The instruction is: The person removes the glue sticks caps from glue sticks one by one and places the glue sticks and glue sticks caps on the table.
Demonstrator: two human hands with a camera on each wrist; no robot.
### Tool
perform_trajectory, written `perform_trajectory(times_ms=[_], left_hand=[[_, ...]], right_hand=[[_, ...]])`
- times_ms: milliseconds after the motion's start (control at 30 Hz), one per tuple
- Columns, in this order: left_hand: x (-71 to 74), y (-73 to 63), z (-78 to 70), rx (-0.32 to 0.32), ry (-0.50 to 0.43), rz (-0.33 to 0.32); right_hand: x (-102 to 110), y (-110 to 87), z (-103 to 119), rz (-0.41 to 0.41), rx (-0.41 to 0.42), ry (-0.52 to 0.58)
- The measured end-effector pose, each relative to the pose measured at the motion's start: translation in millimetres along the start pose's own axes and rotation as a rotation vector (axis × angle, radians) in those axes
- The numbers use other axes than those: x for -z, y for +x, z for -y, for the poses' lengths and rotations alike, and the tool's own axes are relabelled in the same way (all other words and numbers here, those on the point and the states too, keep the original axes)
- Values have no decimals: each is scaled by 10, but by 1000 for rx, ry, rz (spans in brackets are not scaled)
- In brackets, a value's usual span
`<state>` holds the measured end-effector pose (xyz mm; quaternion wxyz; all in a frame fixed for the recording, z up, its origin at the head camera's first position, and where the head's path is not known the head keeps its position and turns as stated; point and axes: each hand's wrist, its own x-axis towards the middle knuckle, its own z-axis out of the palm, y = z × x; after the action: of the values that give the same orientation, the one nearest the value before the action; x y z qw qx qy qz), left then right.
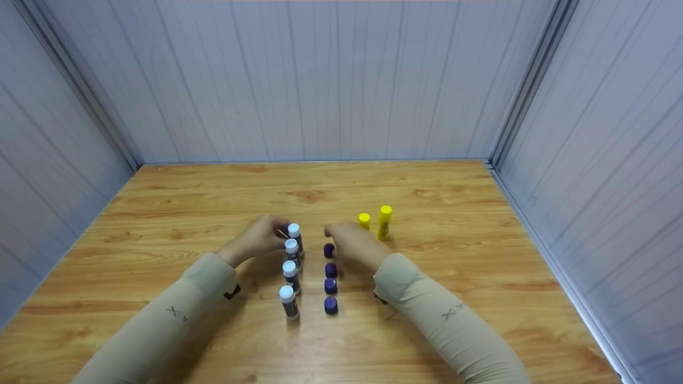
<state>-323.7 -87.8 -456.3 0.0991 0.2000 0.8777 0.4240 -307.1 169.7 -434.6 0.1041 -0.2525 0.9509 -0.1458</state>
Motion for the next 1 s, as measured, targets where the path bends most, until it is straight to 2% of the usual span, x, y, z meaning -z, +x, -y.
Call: perform_trajectory(times_ms=[200, 367, 500, 667, 1000], left_hand=[[3, -4, -8, 22, -14, 12], [16, -6, -14, 38, -28, 13], [19, 2, -14, 16, -13, 9], [10, 19, -6, -26, 19, 1], [-3, 13, -2, -5, 23, 2]], right_hand=[[285, -98, 27, -58, 2, -25], [517, -178, -6, -137, -21, -43], [607, -215, -75, -171, -43, -44], [620, -226, -155, -162, -65, -50], [512, -172, -246, -51, -131, -67]])
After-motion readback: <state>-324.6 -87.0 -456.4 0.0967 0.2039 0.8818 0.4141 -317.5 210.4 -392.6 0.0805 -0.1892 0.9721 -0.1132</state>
